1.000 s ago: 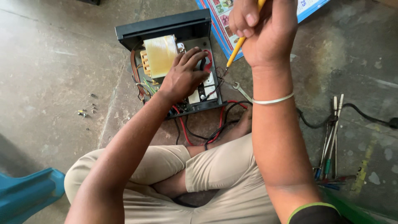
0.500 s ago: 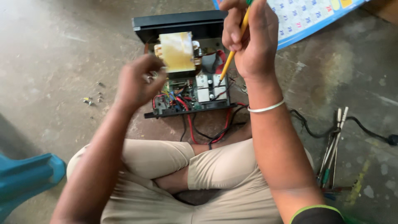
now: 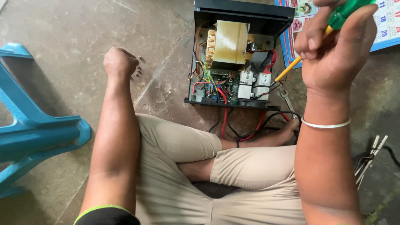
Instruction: The person sits on the floor and uses a screwdriver to tighten screws on a circuit board inside an open electronic device. They manipulate wires and components while adjusting connections.
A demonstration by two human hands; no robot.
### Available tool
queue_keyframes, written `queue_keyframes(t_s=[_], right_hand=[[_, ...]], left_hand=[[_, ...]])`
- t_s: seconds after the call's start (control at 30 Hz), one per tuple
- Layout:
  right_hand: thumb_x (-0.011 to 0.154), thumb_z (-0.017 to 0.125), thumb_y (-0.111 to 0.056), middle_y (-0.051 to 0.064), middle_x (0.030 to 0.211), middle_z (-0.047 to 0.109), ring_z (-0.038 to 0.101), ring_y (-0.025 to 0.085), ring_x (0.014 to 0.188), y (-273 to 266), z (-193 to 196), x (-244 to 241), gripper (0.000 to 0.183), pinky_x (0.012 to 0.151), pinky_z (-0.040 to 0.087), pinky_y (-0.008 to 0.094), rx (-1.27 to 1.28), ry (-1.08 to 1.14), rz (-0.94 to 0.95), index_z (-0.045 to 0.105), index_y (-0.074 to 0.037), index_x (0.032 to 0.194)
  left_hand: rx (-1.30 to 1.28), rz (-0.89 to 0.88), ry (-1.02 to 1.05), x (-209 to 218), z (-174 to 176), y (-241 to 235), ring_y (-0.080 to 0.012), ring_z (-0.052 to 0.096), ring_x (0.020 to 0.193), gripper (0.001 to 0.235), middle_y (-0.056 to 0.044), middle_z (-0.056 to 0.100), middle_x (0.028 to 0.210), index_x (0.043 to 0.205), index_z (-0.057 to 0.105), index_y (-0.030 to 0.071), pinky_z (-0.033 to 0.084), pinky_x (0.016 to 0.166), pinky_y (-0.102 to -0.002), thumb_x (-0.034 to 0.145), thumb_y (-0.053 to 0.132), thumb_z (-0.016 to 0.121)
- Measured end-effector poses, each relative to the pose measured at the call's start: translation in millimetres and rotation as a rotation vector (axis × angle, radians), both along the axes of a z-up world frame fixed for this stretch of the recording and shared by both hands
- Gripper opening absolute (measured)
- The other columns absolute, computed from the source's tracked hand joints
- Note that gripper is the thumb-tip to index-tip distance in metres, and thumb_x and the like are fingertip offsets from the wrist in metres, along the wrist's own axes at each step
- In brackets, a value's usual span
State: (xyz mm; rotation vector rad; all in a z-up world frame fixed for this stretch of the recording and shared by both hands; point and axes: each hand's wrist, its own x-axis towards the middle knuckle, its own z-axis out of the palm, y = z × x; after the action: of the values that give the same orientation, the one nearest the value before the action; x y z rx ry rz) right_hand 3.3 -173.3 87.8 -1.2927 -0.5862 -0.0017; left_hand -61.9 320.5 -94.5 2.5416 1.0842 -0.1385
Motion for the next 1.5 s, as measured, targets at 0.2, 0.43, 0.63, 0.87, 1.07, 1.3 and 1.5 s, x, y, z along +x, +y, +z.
queue_keyframes(t_s=[0.2,0.43,0.63,0.87,1.07,1.3,1.5], right_hand=[[0.122,0.058,-0.047,0.01,0.081,0.049,0.042,0.019,0.058,1.5,-1.0,4.9,0.045,0.058,0.035,0.03,0.057,-0.025,0.039,0.051,-0.002,0.12],[0.123,0.063,-0.037,0.009,0.093,0.056,0.05,0.015,0.069,14.1,-6.2,0.7,0.035,0.067,0.044,0.028,0.102,-0.012,0.113,0.052,-0.004,0.125],[0.118,0.066,-0.036,0.006,0.095,0.056,0.048,0.012,0.071,29.6,-10.7,0.4,0.035,0.069,0.044,0.025,0.075,0.019,0.15,0.052,-0.004,0.123],[0.116,0.067,-0.037,0.007,0.098,0.059,0.048,0.01,0.071,31.7,-16.5,3.6,0.036,0.068,0.044,0.025,0.034,0.005,0.171,0.053,-0.005,0.121],[0.115,0.068,-0.036,0.007,0.097,0.059,0.05,0.011,0.073,32.9,-15.6,2.3,0.035,0.067,0.044,0.025,0.038,0.01,0.173,0.053,-0.005,0.12],[0.106,0.073,-0.044,0.009,0.088,0.06,0.057,0.015,0.07,25.2,1.4,2.7,0.044,0.067,0.051,0.027,0.004,-0.041,0.196,0.057,-0.003,0.103],[0.105,0.062,-0.058,0.013,0.094,0.062,0.062,0.02,0.081,19.8,26.9,-9.5,0.063,0.076,0.053,0.029,-0.042,-0.122,0.105,0.055,0.002,0.12]], left_hand=[[0.02,0.069,-0.207,3.0,30.1,-22.1,-0.0268,0.075,0.083,0.014,-0.011,0.077,0.092,0.092,0.084,0.019,0.057,0.08,-0.037,0.078,0.021,0.082],[-0.497,-0.627,-0.741,16.8,85.5,-169.9,-0.0125,0.076,0.089,0.013,-0.008,0.078,0.101,0.113,0.076,0.009,0.063,0.077,-0.028,0.101,0.013,0.073],[-0.665,-1.092,-0.757,19.4,100.8,-267.9,-0.0361,0.07,0.107,0.03,-0.016,0.069,0.12,0.133,0.061,0.006,0.055,0.09,-0.043,0.104,0.015,0.061],[-0.64,-1.057,-0.619,26.9,85.3,-277.5,-0.0397,0.066,0.095,0.016,-0.015,0.069,0.097,0.112,0.063,0.008,0.051,0.077,-0.049,0.104,0.022,0.06],[-0.626,-1.094,-0.648,28.4,79.8,-277.0,-0.0413,0.065,0.092,0.015,-0.016,0.067,0.093,0.109,0.062,0.007,0.05,0.075,-0.05,0.103,0.02,0.061],[-0.525,-1.134,-0.729,25.7,83.3,-279.0,-0.0405,0.066,0.092,0.016,-0.016,0.07,0.094,0.112,0.064,0.006,0.05,0.078,-0.051,0.103,0.019,0.061],[-0.543,-1.088,-0.684,24.6,82.0,-281.7,-0.0402,0.067,0.087,0.017,-0.016,0.071,0.093,0.113,0.066,0.006,0.052,0.074,-0.05,0.102,0.019,0.062]])
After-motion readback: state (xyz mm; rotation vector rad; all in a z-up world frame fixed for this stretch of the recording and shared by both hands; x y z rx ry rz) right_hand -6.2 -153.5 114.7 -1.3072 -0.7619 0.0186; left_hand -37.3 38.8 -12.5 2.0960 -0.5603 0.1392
